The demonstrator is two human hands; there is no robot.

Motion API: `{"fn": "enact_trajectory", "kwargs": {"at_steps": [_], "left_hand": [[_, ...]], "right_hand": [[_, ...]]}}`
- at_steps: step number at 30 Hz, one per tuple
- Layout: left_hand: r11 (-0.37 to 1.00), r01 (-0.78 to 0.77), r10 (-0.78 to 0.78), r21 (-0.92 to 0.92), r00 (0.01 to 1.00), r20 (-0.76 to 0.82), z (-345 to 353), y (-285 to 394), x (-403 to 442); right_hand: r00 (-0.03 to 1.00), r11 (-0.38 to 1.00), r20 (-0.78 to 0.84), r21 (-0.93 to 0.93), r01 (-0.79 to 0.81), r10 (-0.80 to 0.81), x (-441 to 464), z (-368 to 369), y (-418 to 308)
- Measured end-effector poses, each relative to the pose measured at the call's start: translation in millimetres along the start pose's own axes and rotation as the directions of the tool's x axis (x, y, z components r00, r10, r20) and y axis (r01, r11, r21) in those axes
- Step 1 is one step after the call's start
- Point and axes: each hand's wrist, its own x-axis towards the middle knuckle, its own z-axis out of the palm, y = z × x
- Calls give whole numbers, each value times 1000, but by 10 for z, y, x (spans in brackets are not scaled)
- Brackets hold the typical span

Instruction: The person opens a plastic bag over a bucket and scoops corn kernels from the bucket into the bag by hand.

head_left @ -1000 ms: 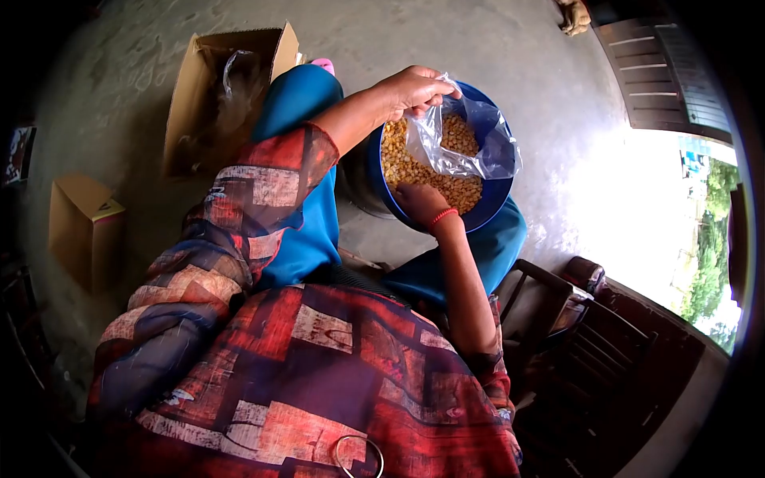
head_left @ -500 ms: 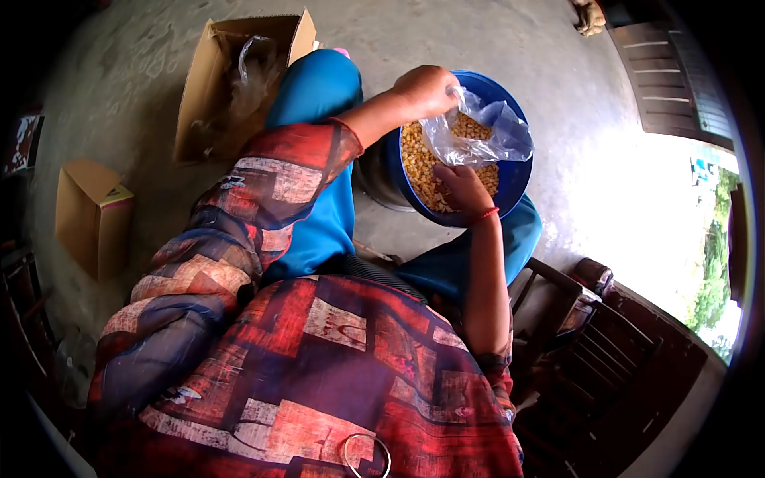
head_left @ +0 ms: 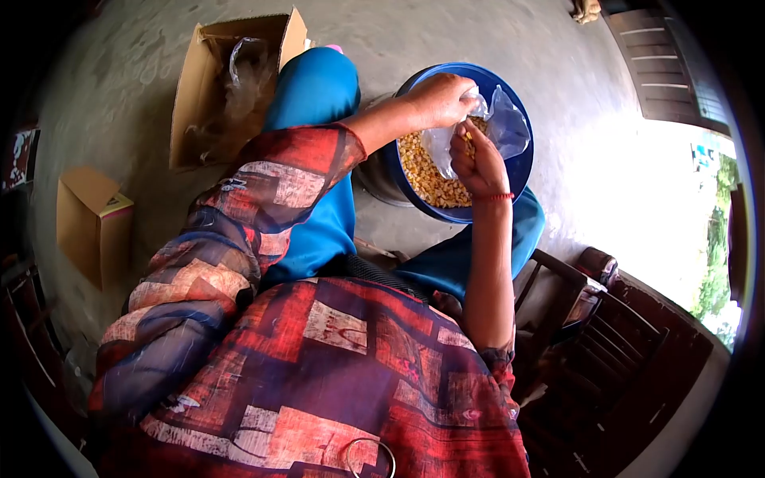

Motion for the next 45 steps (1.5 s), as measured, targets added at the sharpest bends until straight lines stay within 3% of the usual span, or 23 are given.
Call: {"fn": "enact_trajectory", "kwargs": {"at_steps": [2,5,6,7,8,9,10,12,13,15,17,20,24,26,28,30,33,34,36,38,40,44,45], "left_hand": [[1000,-17,17,-23,1000,0,25,-46,5],[998,1,2,-59,999,50,25,-52,-4],[997,27,-20,-69,995,100,13,-42,4],[998,20,-10,-66,989,151,18,-51,22],[997,27,-17,-67,988,153,24,-66,27],[997,32,-20,-71,987,157,18,-72,22],[997,33,-21,-74,987,159,26,-72,28],[988,88,-60,-129,976,208,19,-63,52],[989,86,-60,-124,979,197,31,-80,64],[991,77,-58,-109,983,174,33,-115,86],[995,76,-64,-69,986,155,20,-115,81],[984,114,-89,-138,980,178,35,-157,88],[992,99,-81,-83,977,195,20,-117,91],[993,76,-56,-88,975,214,29,-128,94],[996,52,-35,-76,977,212,33,-143,77],[986,73,-31,-152,965,260,61,-196,76],[960,126,-56,-250,961,270,88,-278,68],[954,111,-35,-278,963,266,74,-272,60],[964,118,-54,-238,964,258,29,-238,77],[931,155,-78,-330,969,236,2,-199,67],[944,149,-88,-293,974,211,-22,-179,63],[929,145,-79,-341,976,202,-42,-186,66],[957,121,-79,-263,983,165,-47,-202,71]], "right_hand": [[997,998,-74,60,-7,12,204,-182,34],[945,975,-321,184,124,-60,295,-160,52],[959,961,-255,210,180,-124,344,-311,69],[933,962,-250,22,271,-257,374,-428,102],[882,773,-156,-565,290,-445,411,-564,132],[790,299,-55,-940,166,-611,455,-719,165],[721,-30,-48,-995,-95,-691,271,-390,65],[748,-44,-34,-995,-85,-663,243,-374,6],[782,166,-38,-982,85,-623,270,-479,-8],[842,593,-44,-729,340,-537,315,-664,-40],[867,897,-293,-319,307,-402,95,-243,-128],[916,876,-249,-447,180,-316,-218,27,-224],[997,626,47,-780,-5,67,-424,202,-61],[988,409,125,-909,79,86,-281,89,192],[938,-89,339,-939,333,-70,-107,-101,455],[927,-149,358,-928,341,-111,39,-231,607],[946,-398,306,-885,240,-110,107,-254,677],[946,-393,298,-891,228,-129,108,-257,677],[986,-427,161,-890,160,35,111,-238,634],[992,-429,123,-896,119,18,53,-207,620],[997,-437,71,-896,81,38,7,-167,584],[995,-316,102,-944,95,-7,37,-261,625],[998,-324,65,-944,63,4,32,-217,600]]}}
